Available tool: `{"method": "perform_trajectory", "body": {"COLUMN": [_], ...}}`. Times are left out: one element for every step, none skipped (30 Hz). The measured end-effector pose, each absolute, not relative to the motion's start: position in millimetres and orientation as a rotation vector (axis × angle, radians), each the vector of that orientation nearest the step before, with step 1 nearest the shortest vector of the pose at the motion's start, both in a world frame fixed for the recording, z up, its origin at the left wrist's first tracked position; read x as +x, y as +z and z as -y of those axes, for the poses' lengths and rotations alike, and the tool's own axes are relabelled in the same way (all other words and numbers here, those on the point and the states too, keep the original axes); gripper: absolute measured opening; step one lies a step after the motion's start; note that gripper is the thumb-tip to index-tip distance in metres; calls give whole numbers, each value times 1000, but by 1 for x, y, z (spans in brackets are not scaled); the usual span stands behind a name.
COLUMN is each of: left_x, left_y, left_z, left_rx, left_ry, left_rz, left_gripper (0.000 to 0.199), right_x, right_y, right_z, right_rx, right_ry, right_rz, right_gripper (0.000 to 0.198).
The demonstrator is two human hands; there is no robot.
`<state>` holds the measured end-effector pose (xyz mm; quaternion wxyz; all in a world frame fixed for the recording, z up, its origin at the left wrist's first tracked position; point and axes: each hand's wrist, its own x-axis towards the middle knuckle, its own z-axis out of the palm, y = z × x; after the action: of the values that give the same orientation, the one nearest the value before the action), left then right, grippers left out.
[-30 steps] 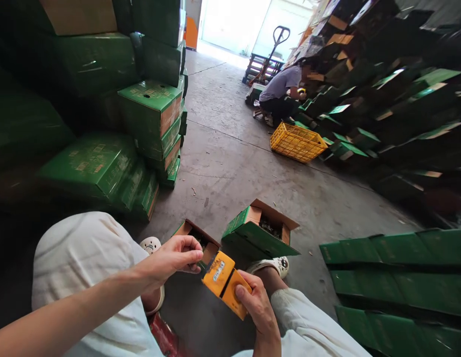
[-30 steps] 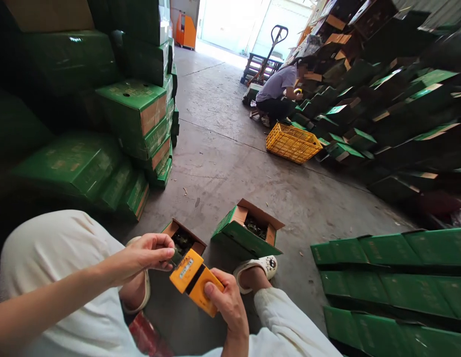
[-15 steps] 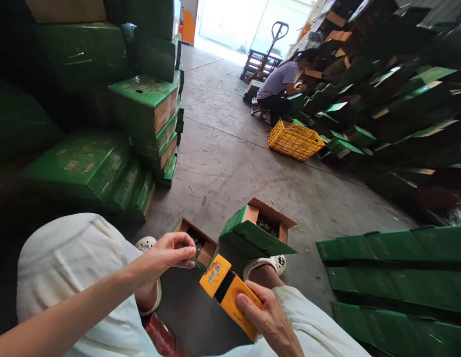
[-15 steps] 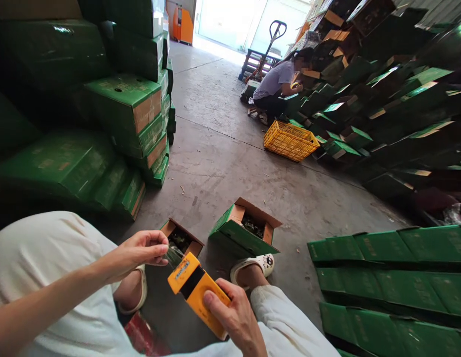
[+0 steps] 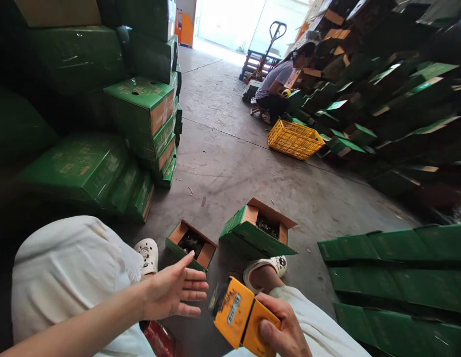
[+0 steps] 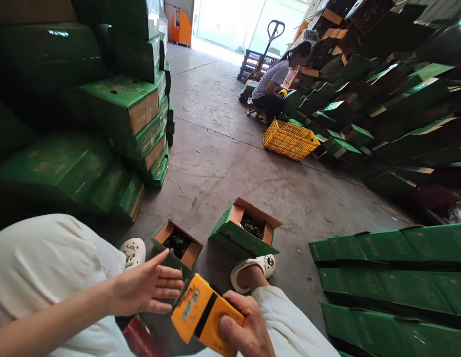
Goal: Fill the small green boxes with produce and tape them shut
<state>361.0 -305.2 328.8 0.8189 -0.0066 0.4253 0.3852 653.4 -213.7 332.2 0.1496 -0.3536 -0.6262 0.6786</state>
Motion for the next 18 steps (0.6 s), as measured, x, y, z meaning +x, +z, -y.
{"method": "perform_trajectory", "body": {"left_x": [365,367,369,371,373,374,376,377,377,378,377,377,376,375,375,375,377,379], "left_y": [330,333,335,337,339,340,341,342,343,344,346,348,350,351,352,352,351,348], "left_z": [306,307,308,308,308,308,308,309,309,310,310,310,310,310,310,310,310,310], "left_rx": [-35,-46,-53,-60,-64,-65,-62,-58,-51,-42,-27,-5,23,50,74,90,94,85], "left_ry": [815,815,813,804,790,775,760,746,733,728,727,729,735,744,753,759,767,780], "left_rz": [-865,-843,-830,-826,-823,-818,-807,-791,-773,-758,-747,-740,-735,-734,-740,-758,-788,-827], "left_gripper": [83,82,81,79,77,74,70,66,62,58,54,50,47,44,42,42,42,44], "right_x": [655,656,657,658,659,659,660,660,660,660,660,661,661,661,662,663,663,664], "right_y": [333,334,333,333,331,330,329,327,326,326,326,326,326,325,325,324,323,321], "right_z": [215,216,217,217,217,217,218,218,219,219,220,220,220,220,219,218,217,216], "right_rx": [-1041,-1064,-1081,-1092,-1098,-1099,-1099,-1098,-1095,-1090,-1084,-1078,-1073,-1067,-1065,-1063,-1060,-1053], "right_ry": [1951,1942,1919,1885,1856,1844,1844,1850,1857,1855,1843,1819,1794,1772,1748,1725,1708,1696], "right_rz": [1786,1781,1787,1800,1816,1829,1834,1831,1829,1827,1828,1832,1842,1855,1864,1873,1882,1887], "right_gripper": [73,73,73,73,72,72,72,73,73,73,73,73,72,71,70,70,69,68]}}
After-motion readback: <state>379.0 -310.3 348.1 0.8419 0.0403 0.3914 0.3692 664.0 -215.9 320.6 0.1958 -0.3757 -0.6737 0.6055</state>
